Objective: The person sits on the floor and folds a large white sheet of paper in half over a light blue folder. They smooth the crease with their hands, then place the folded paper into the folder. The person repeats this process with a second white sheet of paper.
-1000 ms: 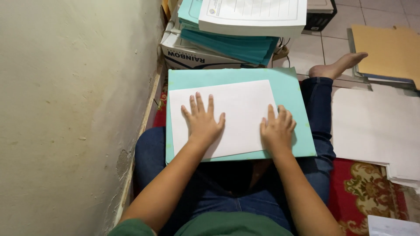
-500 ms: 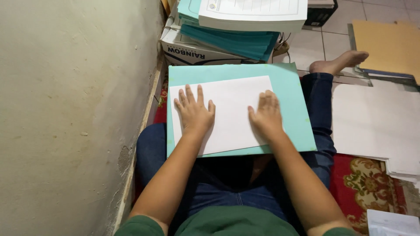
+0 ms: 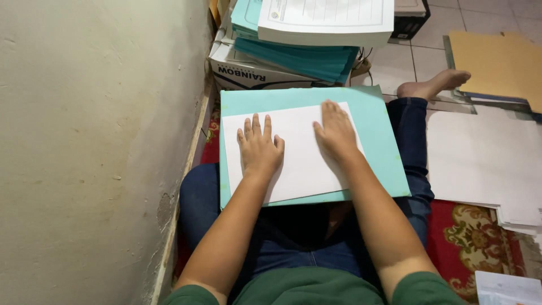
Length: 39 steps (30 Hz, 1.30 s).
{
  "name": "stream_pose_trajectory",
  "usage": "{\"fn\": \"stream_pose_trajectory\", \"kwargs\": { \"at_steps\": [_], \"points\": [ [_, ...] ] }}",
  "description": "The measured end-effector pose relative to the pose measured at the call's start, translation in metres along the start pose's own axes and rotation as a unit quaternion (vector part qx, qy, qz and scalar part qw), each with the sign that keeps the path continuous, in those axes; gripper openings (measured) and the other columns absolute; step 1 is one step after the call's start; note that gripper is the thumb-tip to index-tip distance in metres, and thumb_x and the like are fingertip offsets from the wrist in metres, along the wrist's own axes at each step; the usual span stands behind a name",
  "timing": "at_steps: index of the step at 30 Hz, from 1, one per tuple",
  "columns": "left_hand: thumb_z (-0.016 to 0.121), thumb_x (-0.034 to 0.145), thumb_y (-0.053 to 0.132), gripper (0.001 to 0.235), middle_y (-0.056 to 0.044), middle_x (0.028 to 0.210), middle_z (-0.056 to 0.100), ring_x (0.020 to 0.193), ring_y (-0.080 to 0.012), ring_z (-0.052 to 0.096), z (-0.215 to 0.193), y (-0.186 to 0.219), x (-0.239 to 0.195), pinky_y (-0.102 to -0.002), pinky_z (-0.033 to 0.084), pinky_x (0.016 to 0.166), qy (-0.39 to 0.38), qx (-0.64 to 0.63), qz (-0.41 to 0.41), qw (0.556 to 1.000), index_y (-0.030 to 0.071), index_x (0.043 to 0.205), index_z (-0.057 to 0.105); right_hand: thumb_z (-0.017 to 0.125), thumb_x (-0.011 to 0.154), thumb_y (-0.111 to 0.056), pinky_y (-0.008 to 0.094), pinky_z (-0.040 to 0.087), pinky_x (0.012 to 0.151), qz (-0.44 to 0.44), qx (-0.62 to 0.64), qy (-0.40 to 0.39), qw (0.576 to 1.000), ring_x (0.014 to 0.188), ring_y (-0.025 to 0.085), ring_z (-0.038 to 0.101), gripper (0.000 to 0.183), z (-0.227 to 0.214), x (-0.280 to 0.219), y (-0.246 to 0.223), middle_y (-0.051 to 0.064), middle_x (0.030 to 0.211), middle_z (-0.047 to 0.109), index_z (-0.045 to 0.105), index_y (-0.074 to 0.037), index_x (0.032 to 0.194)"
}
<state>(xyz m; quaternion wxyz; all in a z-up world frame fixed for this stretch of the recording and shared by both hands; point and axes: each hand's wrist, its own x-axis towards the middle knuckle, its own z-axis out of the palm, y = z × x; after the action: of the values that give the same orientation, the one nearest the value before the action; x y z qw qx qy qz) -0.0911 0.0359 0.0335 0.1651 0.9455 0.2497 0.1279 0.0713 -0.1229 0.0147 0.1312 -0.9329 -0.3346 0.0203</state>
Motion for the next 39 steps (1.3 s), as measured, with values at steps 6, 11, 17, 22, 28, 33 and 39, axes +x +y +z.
{"fn": "stream_pose_trajectory", "kwargs": {
  "at_steps": [6, 11, 17, 22, 28, 33, 39],
  "points": [
    [0.047, 0.095, 0.028, 0.061, -0.029, 0.156, 0.039, 0.149, -0.045, 0.03, -0.003, 0.002, -0.001, -0.065, 0.015, 0.118, -0.008, -0.014, -0.001, 1.0, 0.005, 0.151, 0.047, 0.029, 0.105, -0.047, 0.044, 0.009, 0.127, 0.037, -0.039, -0.033, 0.998, 0.158, 0.032, 0.017, 0.074, -0.01, -0.088, 0.027, 0.022, 0.169, 0.021, 0.027, 0.001, 0.16],
    [0.046, 0.096, 0.037, 0.064, -0.03, 0.156, 0.037, 0.15, -0.0462, 0.029, -0.008, 0.005, -0.005, -0.065, 0.014, 0.119, -0.018, -0.017, 0.001, 1.0, 0.006, 0.152, 0.046, 0.026, 0.106, -0.046, 0.047, 0.004, 0.127, 0.027, -0.053, -0.069, 0.996, 0.158, 0.032, 0.012, 0.073, -0.014, -0.073, 0.046, 0.02, 0.171, 0.016, 0.021, 0.0, 0.162],
    [0.045, 0.095, 0.046, 0.069, -0.03, 0.158, 0.034, 0.151, -0.0471, 0.025, -0.013, 0.011, -0.001, -0.066, 0.012, 0.119, -0.042, -0.008, 0.023, 0.999, 0.009, 0.154, 0.045, 0.033, 0.104, -0.047, 0.054, -0.004, 0.126, 0.012, -0.061, -0.032, 0.998, 0.159, 0.036, 0.008, 0.078, -0.002, 0.011, 0.037, 0.027, 0.168, 0.02, 0.027, 0.009, 0.159],
    [0.042, 0.096, 0.045, 0.065, -0.025, 0.159, 0.037, 0.151, -0.0442, 0.027, 0.01, 0.019, 0.013, -0.064, 0.014, 0.119, -0.047, 0.007, 0.083, 0.995, 0.015, 0.154, 0.046, 0.053, 0.099, -0.034, 0.058, 0.007, 0.124, -0.061, -0.022, -0.009, 0.998, 0.155, 0.041, 0.021, 0.075, 0.038, 0.042, -0.023, 0.034, 0.162, 0.029, 0.035, 0.016, 0.152],
    [0.039, 0.1, 0.032, 0.057, -0.019, 0.161, 0.04, 0.152, -0.0352, 0.031, 0.012, -0.001, 0.006, -0.056, 0.015, 0.122, -0.045, -0.026, 0.09, 0.995, 0.013, 0.153, 0.048, 0.031, 0.104, -0.049, 0.055, 0.014, 0.124, -0.076, -0.068, -0.048, 0.994, 0.157, 0.03, 0.022, 0.073, 0.034, 0.041, 0.001, 0.015, 0.169, 0.026, 0.029, -0.006, 0.163],
    [0.046, 0.098, 0.025, 0.055, -0.023, 0.155, 0.047, 0.146, -0.0389, 0.04, -0.012, -0.034, -0.011, -0.058, 0.026, 0.117, 0.053, 0.008, -0.011, 0.998, 0.005, 0.148, 0.053, 0.029, 0.105, -0.041, 0.052, 0.002, 0.126, 0.057, -0.029, -0.007, 0.998, 0.158, 0.029, 0.014, 0.071, 0.007, 0.014, 0.026, 0.018, 0.17, 0.019, 0.026, 0.0, 0.162],
    [0.048, 0.095, 0.036, 0.052, -0.018, 0.15, 0.054, 0.142, -0.0435, 0.045, 0.051, -0.016, 0.028, -0.061, 0.031, 0.113, 0.064, 0.035, 0.097, 0.993, 0.017, 0.142, 0.062, 0.044, 0.1, -0.031, 0.055, 0.015, 0.124, -0.01, 0.032, -0.001, 0.999, 0.153, 0.039, 0.028, 0.068, 0.024, 0.025, -0.033, 0.03, 0.162, 0.033, 0.034, 0.01, 0.155]
  ]
}}
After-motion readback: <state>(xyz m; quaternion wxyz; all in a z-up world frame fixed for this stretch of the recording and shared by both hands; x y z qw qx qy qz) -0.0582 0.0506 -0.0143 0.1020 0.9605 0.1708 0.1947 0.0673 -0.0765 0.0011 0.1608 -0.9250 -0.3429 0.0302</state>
